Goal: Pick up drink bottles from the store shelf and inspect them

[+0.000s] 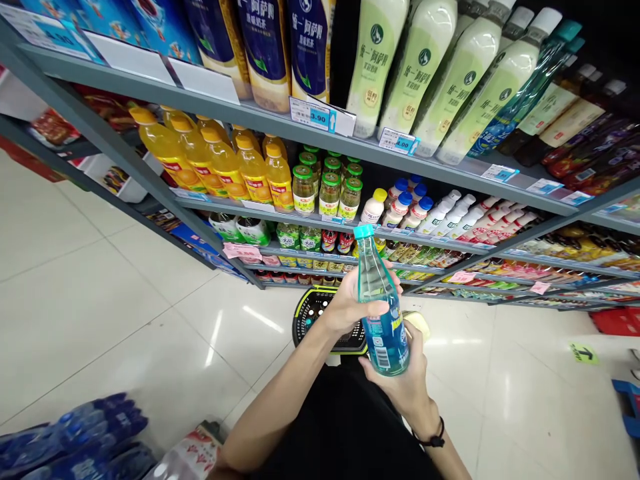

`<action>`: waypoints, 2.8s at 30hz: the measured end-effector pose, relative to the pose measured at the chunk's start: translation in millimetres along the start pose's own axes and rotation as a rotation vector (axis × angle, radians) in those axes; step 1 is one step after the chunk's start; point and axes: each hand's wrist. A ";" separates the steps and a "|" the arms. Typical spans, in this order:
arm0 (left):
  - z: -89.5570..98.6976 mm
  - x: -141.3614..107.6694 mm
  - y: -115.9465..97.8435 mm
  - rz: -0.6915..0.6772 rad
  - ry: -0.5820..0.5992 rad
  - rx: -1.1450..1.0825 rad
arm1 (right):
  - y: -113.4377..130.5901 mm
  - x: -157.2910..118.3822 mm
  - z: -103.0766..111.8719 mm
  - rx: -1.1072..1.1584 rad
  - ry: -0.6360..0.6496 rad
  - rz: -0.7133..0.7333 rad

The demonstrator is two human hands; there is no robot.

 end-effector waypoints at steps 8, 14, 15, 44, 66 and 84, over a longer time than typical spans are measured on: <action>-11.6 0.8 5.5 0.050 -0.257 -0.118 | -9.0 7.3 9.9 0.265 0.349 -0.013; -12.9 1.2 2.9 0.065 -0.286 -0.093 | -11.0 9.5 7.9 0.386 0.435 -0.066; -12.6 1.2 2.3 0.054 -0.283 -0.087 | -9.7 10.9 7.9 0.387 0.432 -0.064; -9.9 -4.0 4.5 0.109 -0.216 -0.028 | 0.0 -1.1 1.3 0.343 0.376 -0.128; -2.7 -1.8 8.5 0.084 -0.178 0.020 | 1.3 1.1 4.1 0.329 0.373 -0.146; 0.6 -5.7 15.8 0.060 -0.120 -0.004 | -1.8 -2.3 7.9 0.245 0.393 -0.143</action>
Point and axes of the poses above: each hand's wrist, its own x-axis towards the middle knuckle, its own z-axis out of the back of the hand, y = z × x, and after that the axes turned 4 degrees about z, right-handed
